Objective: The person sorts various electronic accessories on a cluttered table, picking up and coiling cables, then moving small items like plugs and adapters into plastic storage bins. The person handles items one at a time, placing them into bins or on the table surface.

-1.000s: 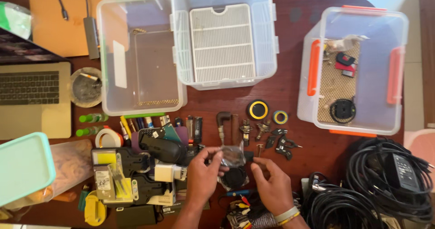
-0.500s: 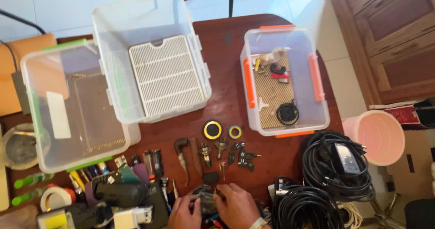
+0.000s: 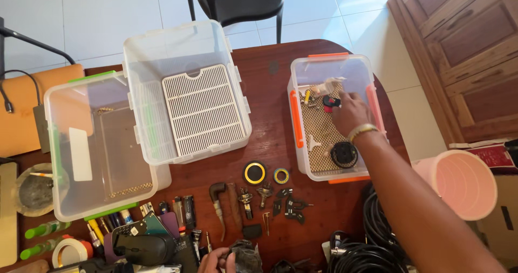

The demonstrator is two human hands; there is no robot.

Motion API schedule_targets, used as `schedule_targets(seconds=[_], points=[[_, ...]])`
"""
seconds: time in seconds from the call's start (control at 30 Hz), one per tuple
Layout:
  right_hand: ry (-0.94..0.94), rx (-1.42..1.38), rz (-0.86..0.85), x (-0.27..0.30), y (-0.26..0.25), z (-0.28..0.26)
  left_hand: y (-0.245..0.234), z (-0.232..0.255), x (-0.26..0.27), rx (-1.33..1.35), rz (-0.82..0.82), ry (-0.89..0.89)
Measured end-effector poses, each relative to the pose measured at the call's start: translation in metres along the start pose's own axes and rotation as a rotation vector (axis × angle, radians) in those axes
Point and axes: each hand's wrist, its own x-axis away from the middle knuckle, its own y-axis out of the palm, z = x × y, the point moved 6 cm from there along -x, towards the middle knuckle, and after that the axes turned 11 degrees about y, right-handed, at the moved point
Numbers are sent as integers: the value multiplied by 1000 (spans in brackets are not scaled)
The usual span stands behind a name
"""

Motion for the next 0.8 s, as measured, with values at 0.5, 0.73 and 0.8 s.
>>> schedule_targets(seconds=[0.5,0.73,0.8], points=[[210,-24,-277,-15,24,3,-35,115,-3,46,-34,-124],[380,-793,-435,60,-33,-18,-89,201,4,194,-93,-227],[341,-866,-531,113,-43,-31,-107,223,-1,372,29,-121]])
